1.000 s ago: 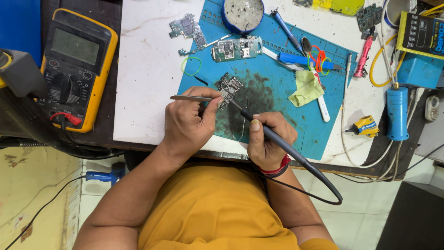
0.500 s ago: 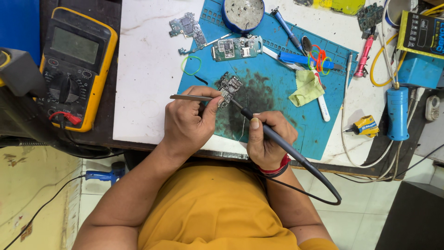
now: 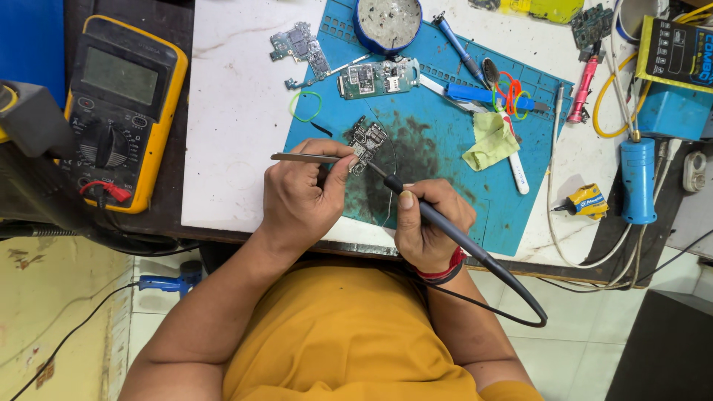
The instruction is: The person uses a soldering iron and tweezers to reflow solder on a small circuit board. They repeatedly apply heat to specific points while holding the board steady, then inspect the joints. The board remains on the workbench throughout the clip.
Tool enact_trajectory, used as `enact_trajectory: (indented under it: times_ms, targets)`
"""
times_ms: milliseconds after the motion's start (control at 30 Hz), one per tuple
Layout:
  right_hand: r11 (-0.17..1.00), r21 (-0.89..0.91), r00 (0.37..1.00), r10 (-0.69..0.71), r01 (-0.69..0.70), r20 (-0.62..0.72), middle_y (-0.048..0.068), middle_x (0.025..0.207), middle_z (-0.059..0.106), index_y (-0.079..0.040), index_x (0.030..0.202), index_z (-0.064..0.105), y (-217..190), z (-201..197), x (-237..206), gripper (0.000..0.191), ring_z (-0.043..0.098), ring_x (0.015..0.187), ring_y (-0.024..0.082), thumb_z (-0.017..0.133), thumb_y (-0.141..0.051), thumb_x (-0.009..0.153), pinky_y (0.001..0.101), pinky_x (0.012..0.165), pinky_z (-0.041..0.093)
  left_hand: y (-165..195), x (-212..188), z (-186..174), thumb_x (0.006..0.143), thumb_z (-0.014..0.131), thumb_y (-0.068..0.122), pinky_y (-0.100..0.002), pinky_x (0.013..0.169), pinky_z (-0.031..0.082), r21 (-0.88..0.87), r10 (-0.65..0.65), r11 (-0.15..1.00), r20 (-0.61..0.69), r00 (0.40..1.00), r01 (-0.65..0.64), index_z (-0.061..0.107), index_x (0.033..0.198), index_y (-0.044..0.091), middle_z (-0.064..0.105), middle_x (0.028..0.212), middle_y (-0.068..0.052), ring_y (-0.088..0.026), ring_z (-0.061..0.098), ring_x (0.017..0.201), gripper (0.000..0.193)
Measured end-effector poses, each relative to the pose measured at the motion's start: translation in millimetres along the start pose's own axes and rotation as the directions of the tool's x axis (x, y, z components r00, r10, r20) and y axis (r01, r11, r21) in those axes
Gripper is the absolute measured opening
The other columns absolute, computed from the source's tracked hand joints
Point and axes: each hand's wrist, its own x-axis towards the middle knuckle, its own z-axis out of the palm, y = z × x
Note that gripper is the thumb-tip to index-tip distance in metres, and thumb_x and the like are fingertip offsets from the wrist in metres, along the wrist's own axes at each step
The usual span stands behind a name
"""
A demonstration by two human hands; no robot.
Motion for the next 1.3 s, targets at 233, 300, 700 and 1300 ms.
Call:
enact_trajectory:
  times_ms: [233, 300, 700, 1300]
  targets:
    - [1.000, 0.000, 1.000, 0.013, -0.013, -0.016, 0.008, 0.080, 0.066, -0.002, 0.099, 0.064, 1.1, 2.3, -2.3, 0.010, 0.059, 0.061, 0.015, 0.068, -0.009, 0.103, 0.0279, 0.059, 0.044, -2.0, -1.1, 0.5, 0.099, 0.074, 0.007, -0.028, 0.060, 0.057, -0.005, -0.020, 1.000, 0.003, 1.000, 0.020, 0.069, 0.099, 0.003, 0.074, 0.096, -0.010, -0.018, 0.074, 0.070, 0.007]
    - [1.000, -0.001, 0.999, 0.014, -0.014, -0.030, 0.007, 0.079, 0.065, -0.002, 0.098, 0.064, 1.3, 2.9, -2.6, 0.010, 0.058, 0.061, 0.015, 0.068, -0.009, 0.103, 0.0271, 0.058, 0.044, -2.0, -0.5, 0.3, 0.099, 0.074, 0.008, -0.027, 0.060, 0.057, -0.004, -0.012, 1.000, 0.003, 1.000, 0.012, 0.069, 0.100, 0.003, 0.074, 0.097, -0.010, -0.017, 0.074, 0.070, 0.007]
    - [1.000, 0.002, 1.000, 0.000, 0.000, -0.028, 0.008, 0.081, 0.066, -0.002, 0.099, 0.064, 2.7, 3.0, -4.6, 0.009, 0.057, 0.061, 0.015, 0.068, -0.009, 0.103, 0.0267, 0.058, 0.043, -2.8, -2.8, 0.3, 0.099, 0.074, 0.007, -0.028, 0.060, 0.057, -0.001, -0.014, 1.000, 0.013, 1.000, 0.014, 0.068, 0.100, 0.003, 0.074, 0.096, -0.010, -0.018, 0.074, 0.070, 0.007]
    - [0.999, 0.034, 0.999, 0.007, -0.005, -0.051, 0.010, 0.084, 0.066, -0.002, 0.101, 0.061, 6.2, 2.3, -7.6, 0.007, 0.059, 0.065, 0.016, 0.065, -0.007, 0.104, 0.0262, 0.058, 0.045, -2.3, -2.7, 1.0, 0.099, 0.074, 0.007, -0.027, 0.059, 0.057, -0.002, 0.004, 1.000, 0.010, 1.000, -0.004, 0.069, 0.100, 0.003, 0.074, 0.097, -0.011, -0.017, 0.074, 0.069, 0.007]
